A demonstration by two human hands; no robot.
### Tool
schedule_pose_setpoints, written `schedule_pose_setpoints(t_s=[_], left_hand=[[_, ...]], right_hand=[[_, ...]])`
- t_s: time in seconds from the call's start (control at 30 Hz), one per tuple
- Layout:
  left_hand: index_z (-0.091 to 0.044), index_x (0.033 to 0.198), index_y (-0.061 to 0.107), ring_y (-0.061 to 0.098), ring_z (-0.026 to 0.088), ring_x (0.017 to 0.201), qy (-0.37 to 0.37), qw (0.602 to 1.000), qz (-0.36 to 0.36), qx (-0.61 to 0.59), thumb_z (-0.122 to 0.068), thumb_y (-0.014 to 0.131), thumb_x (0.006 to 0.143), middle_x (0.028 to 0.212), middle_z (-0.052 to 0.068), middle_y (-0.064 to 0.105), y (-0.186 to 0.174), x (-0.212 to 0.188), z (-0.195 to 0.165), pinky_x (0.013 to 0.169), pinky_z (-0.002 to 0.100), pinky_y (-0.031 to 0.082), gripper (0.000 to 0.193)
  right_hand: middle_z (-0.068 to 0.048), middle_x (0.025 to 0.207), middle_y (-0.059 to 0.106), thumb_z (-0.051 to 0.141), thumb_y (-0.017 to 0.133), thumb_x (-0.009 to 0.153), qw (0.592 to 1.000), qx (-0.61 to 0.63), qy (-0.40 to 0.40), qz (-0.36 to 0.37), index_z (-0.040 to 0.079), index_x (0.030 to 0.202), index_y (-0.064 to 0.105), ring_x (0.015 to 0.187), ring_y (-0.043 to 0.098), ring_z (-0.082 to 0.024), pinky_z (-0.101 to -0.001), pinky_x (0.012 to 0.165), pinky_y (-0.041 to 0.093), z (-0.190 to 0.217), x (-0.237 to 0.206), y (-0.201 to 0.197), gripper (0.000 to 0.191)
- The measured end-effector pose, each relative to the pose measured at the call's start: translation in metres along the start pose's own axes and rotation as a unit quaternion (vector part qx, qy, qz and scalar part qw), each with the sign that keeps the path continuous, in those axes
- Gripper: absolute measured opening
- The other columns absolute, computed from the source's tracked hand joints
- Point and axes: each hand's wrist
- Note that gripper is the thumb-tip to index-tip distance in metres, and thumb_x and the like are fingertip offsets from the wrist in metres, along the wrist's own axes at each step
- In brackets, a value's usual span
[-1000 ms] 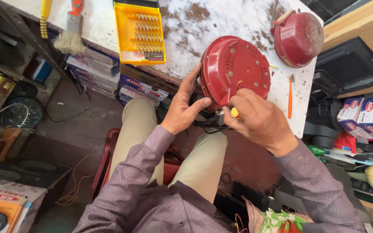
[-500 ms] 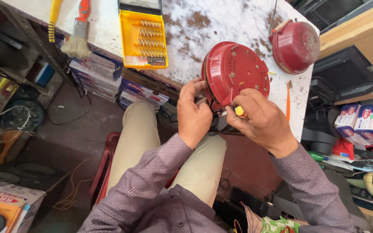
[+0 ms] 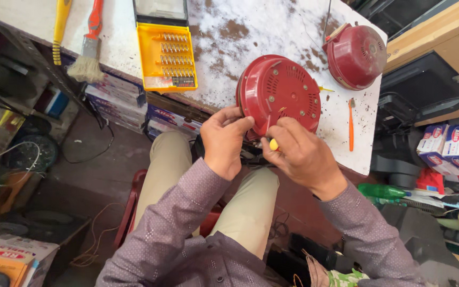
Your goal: The person assembles a red circular electronic device by placing the internal components into the base, attaching the top cover, and securing it with screws using a screwdriver. The person also plugs in a power cord and adjusts the device on the workbench.
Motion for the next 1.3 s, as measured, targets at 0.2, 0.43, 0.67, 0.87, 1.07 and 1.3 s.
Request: schedule_pose_setpoints(t_s=[0.2,0.43,0.67,0.87,1.07,1.3], left_hand=[[0.009,0.114,0.068,0.069,0.012,0.083,0.060,0.998,-0.034,-0.007,0.010,0.069,0.080,0.105,0.008,0.074,0.007,-0.008,0.009,0.070,0.026,0.057,0.033],[0.011,0.120,0.067,0.070,0.014,0.081,0.016,1.000,-0.002,-0.015,0.011,0.065,0.085,0.100,0.012,0.075,0.004,-0.005,0.003,0.072,0.028,0.059,0.035],[0.013,0.111,0.068,0.071,0.016,0.085,-0.021,0.999,-0.018,-0.025,0.012,0.064,0.084,0.110,0.010,0.073,0.005,-0.007,-0.003,0.071,0.029,0.059,0.028],[0.013,0.111,0.069,0.071,0.016,0.087,-0.013,0.999,-0.020,-0.025,0.012,0.065,0.083,0.112,0.012,0.073,0.006,-0.007,-0.004,0.075,0.028,0.058,0.028],[0.010,0.119,0.068,0.070,0.016,0.087,-0.007,1.000,-0.013,-0.019,0.012,0.065,0.084,0.105,0.014,0.074,0.006,-0.008,-0.004,0.077,0.028,0.058,0.036],[0.011,0.120,0.067,0.071,0.016,0.087,-0.008,0.999,-0.016,-0.026,0.012,0.065,0.083,0.104,0.013,0.075,0.006,-0.008,-0.005,0.079,0.028,0.058,0.037]], right_hand=[[-0.012,0.104,0.062,0.012,0.081,0.087,0.999,0.030,0.036,0.020,0.004,0.106,0.062,0.086,0.068,-0.030,-0.0388,0.071,0.056,0.001,0.000,-0.003,0.029],[-0.010,0.104,0.062,0.004,0.072,0.092,0.929,0.301,0.211,-0.030,0.002,0.123,0.062,0.090,0.060,-0.016,-0.0317,0.077,0.051,-0.007,0.009,-0.028,0.032],[-0.014,0.122,0.070,-0.001,0.068,0.106,0.821,0.505,0.156,-0.216,0.004,0.127,0.048,0.108,0.072,-0.017,-0.0306,0.099,0.062,-0.007,0.020,0.000,0.030],[-0.013,0.111,0.071,0.002,0.071,0.108,0.891,0.390,0.145,-0.181,0.001,0.132,0.048,0.098,0.072,-0.014,-0.0261,0.089,0.062,-0.013,0.021,0.027,0.033],[-0.012,0.112,0.071,0.002,0.071,0.108,0.900,0.376,0.150,-0.164,0.001,0.133,0.049,0.098,0.071,-0.012,-0.0270,0.092,0.062,-0.016,0.026,0.030,0.034],[-0.011,0.115,0.071,0.002,0.067,0.109,0.904,0.380,0.150,-0.129,0.002,0.135,0.049,0.097,0.069,-0.011,-0.0267,0.089,0.060,-0.016,0.027,0.029,0.031]])
Point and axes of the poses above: each hand's wrist, its own x-axis towards the middle knuckle, its own y-axis out of the palm, z = x × y
